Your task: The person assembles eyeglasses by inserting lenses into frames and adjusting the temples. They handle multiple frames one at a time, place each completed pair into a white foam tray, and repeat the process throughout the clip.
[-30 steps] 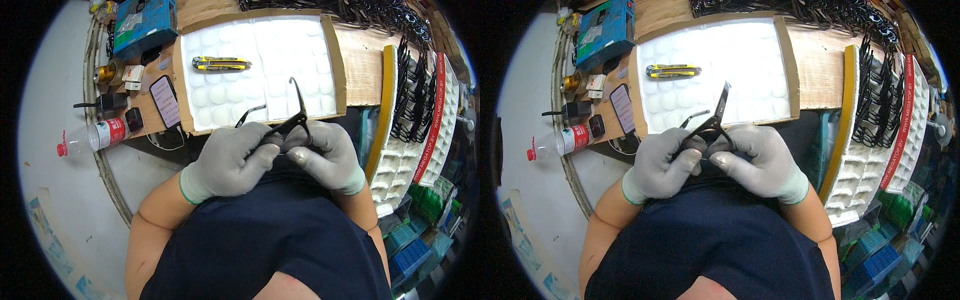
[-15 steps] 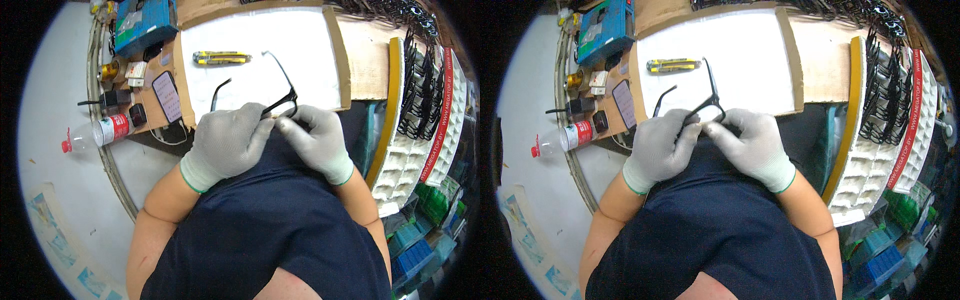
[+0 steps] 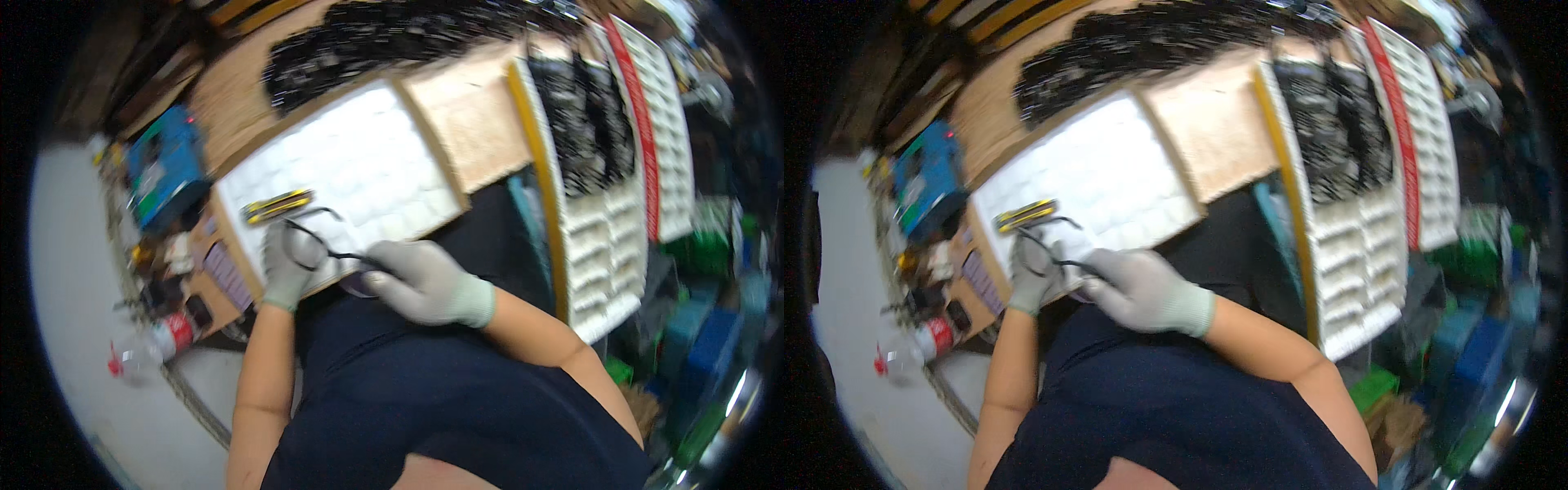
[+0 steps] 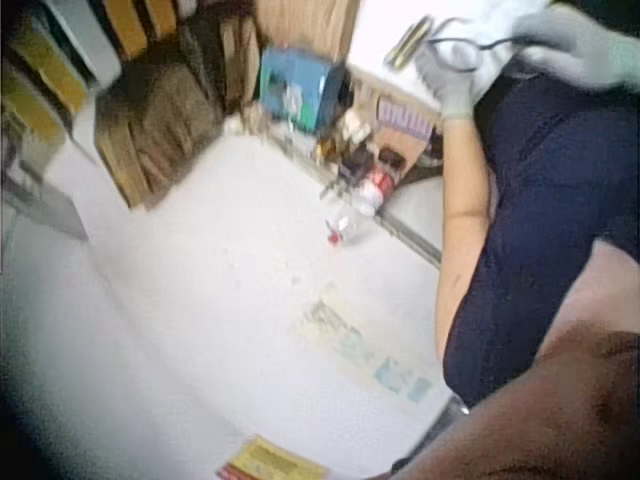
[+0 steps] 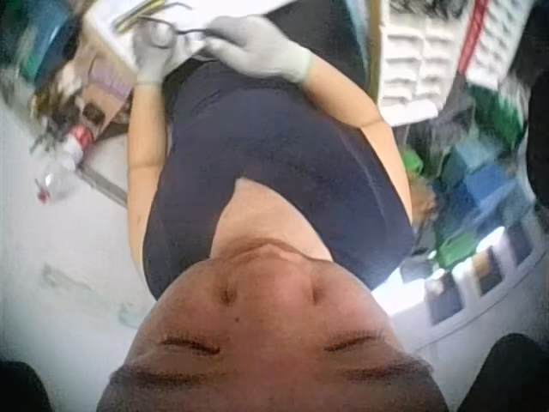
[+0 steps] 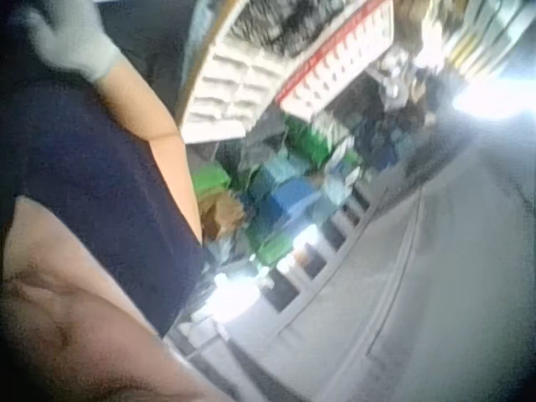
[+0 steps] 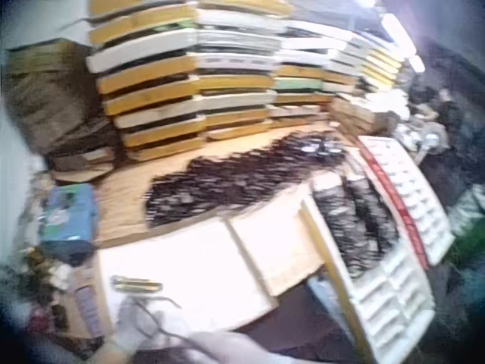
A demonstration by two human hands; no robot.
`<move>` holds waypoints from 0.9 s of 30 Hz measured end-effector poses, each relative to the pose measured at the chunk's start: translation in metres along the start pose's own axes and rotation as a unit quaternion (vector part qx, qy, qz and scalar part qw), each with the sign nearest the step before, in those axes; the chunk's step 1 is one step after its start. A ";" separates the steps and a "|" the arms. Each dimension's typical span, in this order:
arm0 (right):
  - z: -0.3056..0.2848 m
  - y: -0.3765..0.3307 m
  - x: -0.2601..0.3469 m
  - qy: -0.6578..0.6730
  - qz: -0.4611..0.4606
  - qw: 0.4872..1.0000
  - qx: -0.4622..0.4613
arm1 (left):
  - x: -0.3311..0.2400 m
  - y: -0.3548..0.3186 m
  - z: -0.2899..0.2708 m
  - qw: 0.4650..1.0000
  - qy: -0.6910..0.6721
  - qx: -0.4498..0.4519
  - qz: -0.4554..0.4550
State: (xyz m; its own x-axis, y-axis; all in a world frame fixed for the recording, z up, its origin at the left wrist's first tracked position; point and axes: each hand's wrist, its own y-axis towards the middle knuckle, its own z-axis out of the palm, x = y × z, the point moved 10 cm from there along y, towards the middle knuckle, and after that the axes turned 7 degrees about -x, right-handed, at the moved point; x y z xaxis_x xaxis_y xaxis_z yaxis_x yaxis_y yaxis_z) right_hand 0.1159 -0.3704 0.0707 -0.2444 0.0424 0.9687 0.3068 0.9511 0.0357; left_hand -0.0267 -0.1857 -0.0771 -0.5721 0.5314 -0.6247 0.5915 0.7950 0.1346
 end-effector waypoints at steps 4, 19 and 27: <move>0.010 -0.003 -0.007 0.080 -0.005 0.997 -0.008 | 0.024 -0.007 0.007 0.988 -0.025 0.061 -0.137; 0.014 0.004 -0.005 0.085 -0.010 0.995 -0.048 | -0.085 -0.034 -0.067 0.925 -0.375 0.026 -0.056; 0.002 0.002 -0.026 0.093 0.090 0.988 -0.081 | -0.156 0.000 -0.177 0.953 -0.223 -0.125 0.161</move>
State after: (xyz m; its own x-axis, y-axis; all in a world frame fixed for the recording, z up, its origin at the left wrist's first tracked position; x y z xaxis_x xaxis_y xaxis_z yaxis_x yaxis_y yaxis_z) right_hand 0.1207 -0.3690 0.0454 -0.0045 0.1355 0.9908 0.4768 0.8712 -0.1170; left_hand -0.0374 -0.2167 0.1563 -0.0512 0.6272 -0.7772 0.5096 0.6857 0.5197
